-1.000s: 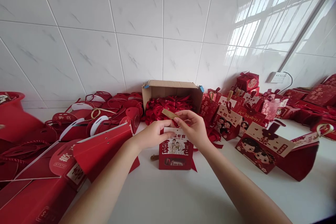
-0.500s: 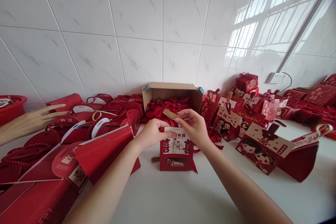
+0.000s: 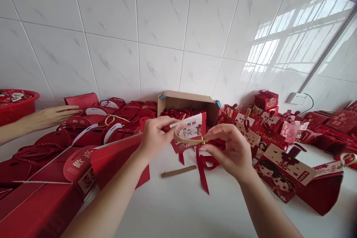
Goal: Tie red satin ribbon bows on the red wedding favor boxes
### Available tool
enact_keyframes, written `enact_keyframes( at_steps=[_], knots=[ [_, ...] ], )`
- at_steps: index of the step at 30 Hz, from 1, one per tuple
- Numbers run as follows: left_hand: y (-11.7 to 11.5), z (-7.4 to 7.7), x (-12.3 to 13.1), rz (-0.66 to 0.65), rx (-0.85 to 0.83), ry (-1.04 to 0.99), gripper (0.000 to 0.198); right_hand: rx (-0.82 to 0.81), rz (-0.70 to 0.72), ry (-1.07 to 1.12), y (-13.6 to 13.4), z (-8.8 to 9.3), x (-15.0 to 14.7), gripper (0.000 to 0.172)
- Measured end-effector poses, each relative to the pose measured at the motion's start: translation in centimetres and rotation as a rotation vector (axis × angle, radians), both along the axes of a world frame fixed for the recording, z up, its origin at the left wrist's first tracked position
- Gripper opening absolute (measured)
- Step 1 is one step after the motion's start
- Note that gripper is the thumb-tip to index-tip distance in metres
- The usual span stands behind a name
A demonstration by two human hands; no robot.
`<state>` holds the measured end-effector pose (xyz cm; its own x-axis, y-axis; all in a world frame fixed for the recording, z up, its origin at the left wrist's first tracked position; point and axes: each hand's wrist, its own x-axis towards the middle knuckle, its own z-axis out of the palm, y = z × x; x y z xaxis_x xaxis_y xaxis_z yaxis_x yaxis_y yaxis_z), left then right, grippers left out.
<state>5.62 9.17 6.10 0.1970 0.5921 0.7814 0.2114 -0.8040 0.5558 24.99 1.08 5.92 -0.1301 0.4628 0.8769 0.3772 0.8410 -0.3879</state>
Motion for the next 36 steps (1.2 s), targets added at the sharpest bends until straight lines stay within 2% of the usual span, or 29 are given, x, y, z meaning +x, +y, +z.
enact_keyframes(
  at_steps=[4, 8, 12, 17, 28, 36],
  knots=[
    [-0.5, 1.5, -1.7, 0.171, 0.372, -0.017, 0.007, 0.147, 0.034, -0.207, -1.0, 1.1, -0.5, 0.022],
    [-1.2, 2.9, -3.1, 0.287, 0.467, -0.056, 0.007, 0.195, 0.169, -0.298, -1.1, 1.6, -0.5, 0.016],
    [-3.2, 3.8, -2.9, 0.162, 0.490, 0.026, 0.004, 0.183, 0.180, -0.298, -1.0, 1.4, -0.4, 0.010],
    [-5.6, 4.0, -1.5, -0.009, 0.497, 0.239, 0.007, 0.228, -0.008, -0.301, -1.2, 1.3, -0.4, 0.010],
    [-6.2, 3.6, -0.9, -0.015, 0.506, 0.334, 0.014, 0.348, -0.373, -0.154, -1.6, 1.1, -0.7, 0.009],
    [-6.3, 3.4, -0.8, -0.027, 0.507, 0.358, 0.018, 0.336, -0.323, -0.167, -1.2, 1.0, -0.7, 0.005]
  ],
)
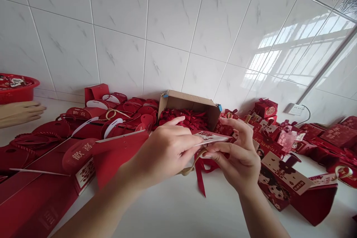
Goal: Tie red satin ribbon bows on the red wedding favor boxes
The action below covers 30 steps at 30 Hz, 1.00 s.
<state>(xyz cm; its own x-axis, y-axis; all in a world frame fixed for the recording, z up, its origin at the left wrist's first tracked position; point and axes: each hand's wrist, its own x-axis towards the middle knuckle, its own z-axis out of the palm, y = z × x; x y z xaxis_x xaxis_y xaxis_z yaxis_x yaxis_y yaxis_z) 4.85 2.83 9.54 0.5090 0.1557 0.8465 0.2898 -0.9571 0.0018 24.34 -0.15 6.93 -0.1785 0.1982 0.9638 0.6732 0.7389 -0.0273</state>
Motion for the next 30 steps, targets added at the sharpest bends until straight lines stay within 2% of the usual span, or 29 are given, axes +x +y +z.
enact_keyframes(
  at_steps=[5, 11, 14, 16, 18, 20, 23, 27, 30],
  knots=[
    [0.0, 0.1, -0.1, -0.014, -0.004, 0.014, 0.019, -0.047, 0.054, 0.028, 0.1, -0.1, 0.2, 0.007],
    [-0.2, 0.2, -0.2, -0.065, -0.057, 0.048, 0.021, 0.061, 0.079, 0.046, 0.2, -0.5, 0.2, 0.011],
    [-0.5, 0.1, -0.1, -0.134, -0.045, 0.033, 0.014, 0.076, 0.218, 0.208, 0.5, -0.9, -0.3, 0.028],
    [-0.6, 0.1, 0.0, -0.169, -0.031, 0.011, 0.012, -0.019, 0.354, 0.337, 0.6, -1.2, -0.8, 0.038],
    [-0.6, 0.2, 0.1, -0.172, -0.045, 0.011, 0.013, -0.147, 0.419, 0.390, 0.7, -1.5, -1.2, 0.032],
    [-0.5, 0.4, 0.0, -0.152, -0.116, 0.069, 0.015, -0.204, 0.396, 0.411, 0.8, -1.6, -1.4, 0.024],
    [-0.3, 0.7, -0.7, -0.074, -0.261, 0.179, 0.020, -0.158, 0.322, 0.432, 0.9, -1.6, -1.4, 0.024],
    [-0.4, 1.1, -2.9, 0.051, -0.300, 0.177, 0.058, -0.090, 0.228, 0.435, 1.0, -1.2, -0.8, 0.025],
    [-0.9, 1.3, -3.8, 0.059, -0.282, 0.222, 0.070, -0.064, 0.123, 0.448, 1.0, -1.0, -0.2, 0.024]
  ],
)
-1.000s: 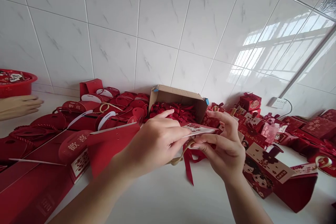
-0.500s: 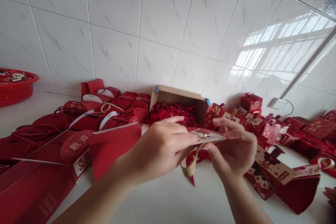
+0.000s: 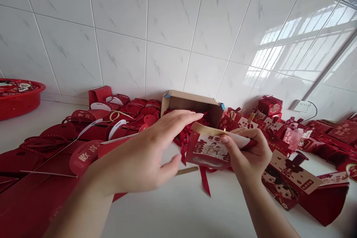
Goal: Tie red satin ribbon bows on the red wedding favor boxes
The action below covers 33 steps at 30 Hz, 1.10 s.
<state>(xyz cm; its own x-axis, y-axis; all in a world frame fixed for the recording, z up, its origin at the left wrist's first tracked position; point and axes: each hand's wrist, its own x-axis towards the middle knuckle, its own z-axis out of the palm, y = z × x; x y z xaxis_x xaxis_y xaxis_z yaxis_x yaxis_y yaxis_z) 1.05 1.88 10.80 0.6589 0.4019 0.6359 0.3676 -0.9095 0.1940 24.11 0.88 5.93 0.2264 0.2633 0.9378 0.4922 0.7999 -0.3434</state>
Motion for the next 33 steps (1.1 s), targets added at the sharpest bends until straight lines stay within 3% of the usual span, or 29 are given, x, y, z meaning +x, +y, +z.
enact_keyframes(
  at_steps=[3, 7, 14, 19, 27, 33],
  knots=[
    [-0.2, 0.1, 0.6, 0.039, 0.032, -0.055, 0.063, -0.007, -0.054, 0.005, -0.1, 0.1, 0.3, 0.024],
    [0.5, 0.1, 2.0, 0.055, 0.158, -0.243, 0.022, -0.019, 0.018, -0.055, -0.2, -0.1, 0.4, 0.027],
    [0.9, 0.0, 2.2, -0.031, 0.192, -0.381, 0.024, 0.044, 0.093, -0.221, -0.8, 0.1, 0.4, 0.027],
    [1.6, -0.5, 2.7, -0.142, 0.068, -0.423, 0.032, 0.093, 0.141, -0.355, -1.5, 0.7, -0.2, 0.024],
    [2.3, -0.6, 2.8, -0.359, -0.360, -0.338, 0.019, 0.089, 0.202, -0.428, -1.7, 1.0, -0.9, 0.022],
    [1.8, -0.5, 2.8, -0.435, -0.551, -0.374, 0.008, 0.075, 0.223, -0.421, -1.7, 1.0, -1.1, 0.020]
  ],
)
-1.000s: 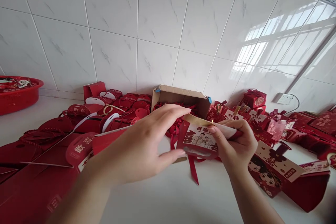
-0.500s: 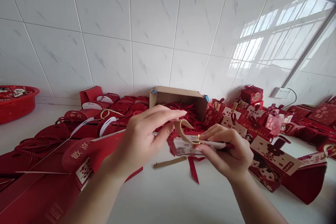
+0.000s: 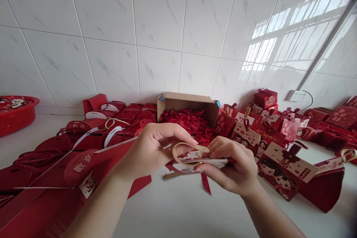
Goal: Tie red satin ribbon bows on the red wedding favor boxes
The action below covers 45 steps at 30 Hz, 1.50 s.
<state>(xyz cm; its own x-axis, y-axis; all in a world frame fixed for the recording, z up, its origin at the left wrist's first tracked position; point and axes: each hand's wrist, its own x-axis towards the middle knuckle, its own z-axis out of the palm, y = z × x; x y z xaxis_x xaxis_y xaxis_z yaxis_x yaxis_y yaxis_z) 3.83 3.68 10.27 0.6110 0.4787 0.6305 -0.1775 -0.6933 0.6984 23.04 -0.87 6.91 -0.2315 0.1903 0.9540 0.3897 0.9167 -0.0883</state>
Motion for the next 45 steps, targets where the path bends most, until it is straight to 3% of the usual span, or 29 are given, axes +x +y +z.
enact_keyframes(
  at_steps=[3, 10, 14, 20, 26, 35, 41, 45],
  knots=[
    [-0.3, 0.1, 0.1, -0.017, -0.032, -0.034, 0.001, -0.011, 0.016, 0.022, -0.1, -0.1, 0.1, 0.021],
    [-0.6, -0.2, 0.2, -0.121, -0.222, 0.018, 0.005, -0.042, 0.062, 0.051, -0.1, -0.2, 0.2, 0.021],
    [-0.7, -0.2, 0.3, -0.118, -0.285, 0.023, 0.007, -0.044, 0.069, 0.060, 0.0, -0.2, 0.3, 0.022],
    [-0.6, 0.0, 0.0, -0.169, -0.265, 0.070, 0.006, -0.039, 0.085, 0.059, 0.0, -0.2, 0.3, 0.025],
    [-0.2, 0.3, -0.8, -0.219, -0.083, 0.138, 0.011, -0.002, 0.097, 0.065, -0.1, -0.1, 0.2, 0.025],
    [-0.5, 0.0, 0.0, -0.253, -0.148, 0.088, 0.011, -0.011, 0.155, 0.084, 0.0, -0.4, 0.2, 0.024],
    [-0.4, -0.1, -0.3, -0.301, -0.089, 0.075, 0.011, -0.040, 0.198, 0.117, -0.2, -0.3, 0.1, 0.024],
    [-0.7, 0.3, -0.7, -0.357, -0.027, 0.112, 0.021, 0.046, 0.205, 0.127, -0.2, -0.1, 0.1, 0.022]
  ],
)
